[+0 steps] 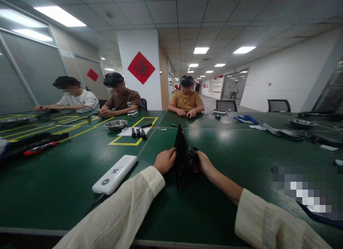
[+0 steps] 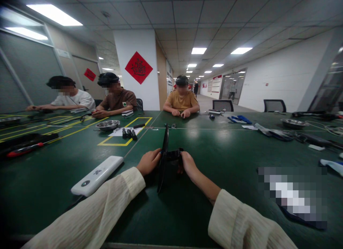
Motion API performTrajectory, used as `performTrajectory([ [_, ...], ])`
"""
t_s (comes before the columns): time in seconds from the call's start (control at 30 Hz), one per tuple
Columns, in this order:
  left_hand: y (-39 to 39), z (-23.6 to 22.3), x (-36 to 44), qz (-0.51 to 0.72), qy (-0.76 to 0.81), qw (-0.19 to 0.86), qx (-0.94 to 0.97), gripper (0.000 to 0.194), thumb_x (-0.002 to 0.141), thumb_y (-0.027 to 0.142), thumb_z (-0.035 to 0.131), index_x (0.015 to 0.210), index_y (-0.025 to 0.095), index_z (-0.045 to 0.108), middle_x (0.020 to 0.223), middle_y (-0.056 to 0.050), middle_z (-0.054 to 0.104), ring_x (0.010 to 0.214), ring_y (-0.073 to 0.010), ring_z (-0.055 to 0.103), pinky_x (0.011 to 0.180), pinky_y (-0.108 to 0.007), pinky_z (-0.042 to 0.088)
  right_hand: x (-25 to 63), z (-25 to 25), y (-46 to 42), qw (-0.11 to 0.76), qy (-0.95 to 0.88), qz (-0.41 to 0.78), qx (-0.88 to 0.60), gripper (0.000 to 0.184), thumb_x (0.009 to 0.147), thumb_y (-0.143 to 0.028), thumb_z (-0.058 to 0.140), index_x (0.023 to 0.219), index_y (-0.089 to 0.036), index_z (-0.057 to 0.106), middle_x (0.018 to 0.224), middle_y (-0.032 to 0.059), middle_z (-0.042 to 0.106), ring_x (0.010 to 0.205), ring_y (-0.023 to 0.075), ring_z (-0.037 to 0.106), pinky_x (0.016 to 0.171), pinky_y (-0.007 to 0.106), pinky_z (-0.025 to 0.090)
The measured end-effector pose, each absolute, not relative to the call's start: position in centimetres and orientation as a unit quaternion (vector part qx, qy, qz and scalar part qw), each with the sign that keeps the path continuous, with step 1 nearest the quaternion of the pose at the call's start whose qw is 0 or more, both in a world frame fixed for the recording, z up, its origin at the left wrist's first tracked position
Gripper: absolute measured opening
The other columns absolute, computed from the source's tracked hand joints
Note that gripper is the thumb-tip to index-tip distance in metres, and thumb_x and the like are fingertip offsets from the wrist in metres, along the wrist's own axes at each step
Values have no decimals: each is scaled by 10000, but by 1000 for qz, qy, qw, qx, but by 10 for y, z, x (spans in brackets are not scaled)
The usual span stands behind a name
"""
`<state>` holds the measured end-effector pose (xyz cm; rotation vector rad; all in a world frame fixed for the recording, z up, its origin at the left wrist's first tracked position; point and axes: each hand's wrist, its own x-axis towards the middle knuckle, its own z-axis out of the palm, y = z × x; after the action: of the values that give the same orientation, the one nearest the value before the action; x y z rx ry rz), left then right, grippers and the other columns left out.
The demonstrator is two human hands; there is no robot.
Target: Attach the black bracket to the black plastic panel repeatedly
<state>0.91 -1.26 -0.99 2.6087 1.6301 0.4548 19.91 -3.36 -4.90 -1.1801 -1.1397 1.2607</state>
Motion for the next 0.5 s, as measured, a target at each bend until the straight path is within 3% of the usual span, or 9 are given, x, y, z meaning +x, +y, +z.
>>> performTrajectory([
  [0.23, -11, -10, 9, 169, 499, 20, 850, 403, 921, 378, 216, 873, 196, 572, 821, -57, 651, 767, -175, 601, 631, -240, 355, 200, -53, -30, 510, -480, 523, -487, 249, 843, -361, 300, 809, -172, 459, 433, -47, 501, 338, 133, 511, 311, 213, 334],
  [0.5, -13, -8, 10, 168, 505, 49, 845, 525, 926, 429, 168, 864, 188, 630, 775, -63, 657, 733, -174, 600, 603, -237, 333, 200, -52, -31, 508, -477, 527, -487, 257, 845, -378, 312, 828, -170, 463, 464, -43, 521, 350, 129, 520, 314, 208, 334],
])
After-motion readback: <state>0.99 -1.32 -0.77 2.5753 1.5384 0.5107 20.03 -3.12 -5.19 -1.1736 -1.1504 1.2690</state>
